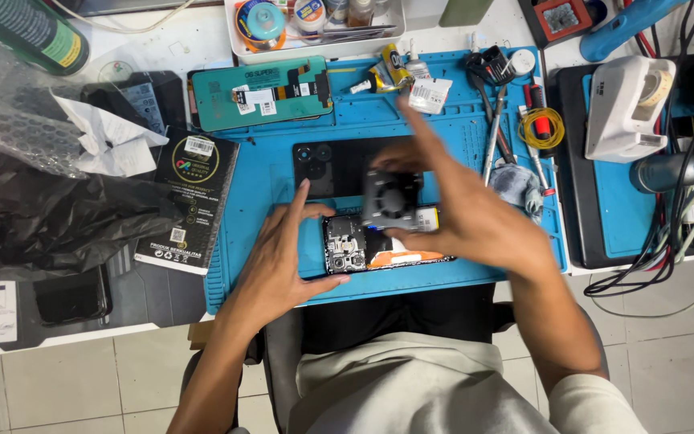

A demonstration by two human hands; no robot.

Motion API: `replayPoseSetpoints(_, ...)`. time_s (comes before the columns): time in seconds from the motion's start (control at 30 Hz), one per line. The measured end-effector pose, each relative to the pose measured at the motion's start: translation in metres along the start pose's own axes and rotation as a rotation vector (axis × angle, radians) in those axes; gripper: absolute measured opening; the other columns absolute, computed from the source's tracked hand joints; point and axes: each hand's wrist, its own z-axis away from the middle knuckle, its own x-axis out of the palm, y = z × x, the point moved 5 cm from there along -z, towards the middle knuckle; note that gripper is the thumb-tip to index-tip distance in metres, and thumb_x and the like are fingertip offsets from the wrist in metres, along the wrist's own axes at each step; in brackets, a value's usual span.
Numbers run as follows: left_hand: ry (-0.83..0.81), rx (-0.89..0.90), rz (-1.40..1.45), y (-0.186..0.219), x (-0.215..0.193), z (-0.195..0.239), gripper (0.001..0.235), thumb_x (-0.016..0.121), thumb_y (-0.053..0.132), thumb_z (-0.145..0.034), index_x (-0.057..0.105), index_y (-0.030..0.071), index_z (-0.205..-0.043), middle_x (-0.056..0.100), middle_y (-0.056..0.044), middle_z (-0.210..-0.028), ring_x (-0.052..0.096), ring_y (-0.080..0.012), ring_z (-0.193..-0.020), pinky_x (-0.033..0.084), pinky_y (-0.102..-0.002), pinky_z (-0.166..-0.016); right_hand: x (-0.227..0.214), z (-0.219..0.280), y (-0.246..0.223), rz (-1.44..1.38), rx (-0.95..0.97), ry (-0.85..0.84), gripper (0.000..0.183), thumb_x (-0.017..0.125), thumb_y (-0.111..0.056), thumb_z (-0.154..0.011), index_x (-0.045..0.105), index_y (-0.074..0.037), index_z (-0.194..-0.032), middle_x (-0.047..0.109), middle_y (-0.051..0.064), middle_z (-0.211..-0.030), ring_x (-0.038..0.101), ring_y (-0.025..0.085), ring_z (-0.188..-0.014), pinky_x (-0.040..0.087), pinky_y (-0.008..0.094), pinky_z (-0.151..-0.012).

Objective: The person applies adhesive to the edges of a disassembled smartphone chassis, then uses a small fan to cool or dry the interior. The person handles the phone chassis, adhesive tube, and fan throughout the clip.

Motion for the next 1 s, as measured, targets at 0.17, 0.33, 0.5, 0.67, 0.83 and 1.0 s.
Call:
replayPoseSetpoints(0.17,-0.024,-0.04,0.007,-0.001,0.002,-0.002,0.138,0.097,0.031,-0.062,0.005,0.003,-0.161,0.061,-0.012,-0.138,0.053,-0.0335,-0.129,0.04,-0.049,-0.113,-0.039,0.038,0.01,0.141,0.136,0.07,0.132,0.092,-0.009,-0.065,0.004,-0.008,-0.164,0.066,0.017,-0.13,0.067,0.03,-0.121,0.051,0.042,-0.11)
replayPoseSetpoints(0.33,-0.029,-0.043,0.001,-0.002,0.003,-0.002,0.137,0.096,0.031,-0.063,0.003,0.003,-0.161,0.061,-0.012,-0.137,0.052,-0.034,-0.131,0.035,-0.053,-0.117,-0.048,0.065,0.01,0.144,0.16,0.035,0.132,0.09,-0.009,-0.064,0.003,-0.006,-0.163,0.065,0.017,-0.13,0.067,0.028,-0.118,0.049,0.043,-0.11)
replayPoseSetpoints(0.5,-0.023,-0.03,0.002,-0.001,0.003,-0.002,0.137,0.096,0.031,-0.063,0.004,0.003,-0.161,0.061,-0.013,-0.138,0.052,-0.0338,-0.131,0.035,-0.052,-0.117,-0.024,0.066,0.001,0.044,0.148,-0.077,0.135,0.091,-0.01,-0.06,0.003,-0.003,-0.162,0.065,0.02,-0.132,0.064,0.032,-0.123,0.045,0.044,-0.111)
replayPoseSetpoints(0.67,-0.008,-0.027,0.012,-0.004,0.004,0.0,0.138,0.097,0.031,-0.06,0.007,0.002,-0.161,0.061,-0.013,-0.137,0.053,-0.0349,-0.132,0.036,-0.051,-0.116,0.018,0.038,-0.015,-0.056,0.092,-0.213,0.125,0.089,-0.011,-0.069,0.007,-0.003,-0.163,0.063,0.017,-0.136,0.061,0.032,-0.127,0.045,0.044,-0.111)
replayPoseSetpoints(0.83,-0.01,-0.053,-0.024,-0.005,0.002,0.002,0.138,0.095,0.03,-0.058,0.01,0.002,-0.163,0.059,-0.018,-0.14,0.055,-0.036,-0.13,0.042,-0.049,-0.112,0.048,0.003,-0.025,-0.142,-0.002,-0.244,0.121,0.087,-0.013,-0.076,0.005,-0.004,-0.165,0.06,0.015,-0.14,0.06,0.029,-0.127,0.049,0.042,-0.113)
replayPoseSetpoints(1.0,-0.027,-0.088,-0.04,-0.002,0.0,0.001,0.15,0.098,0.05,-0.049,0.011,0.0,-0.159,0.055,-0.022,-0.136,0.053,-0.0393,-0.127,0.041,-0.053,-0.109,0.038,-0.01,-0.027,-0.071,-0.044,-0.132,0.13,0.091,-0.008,-0.07,0.003,-0.005,-0.165,0.059,0.015,-0.142,0.061,0.028,-0.13,0.047,0.043,-0.117)
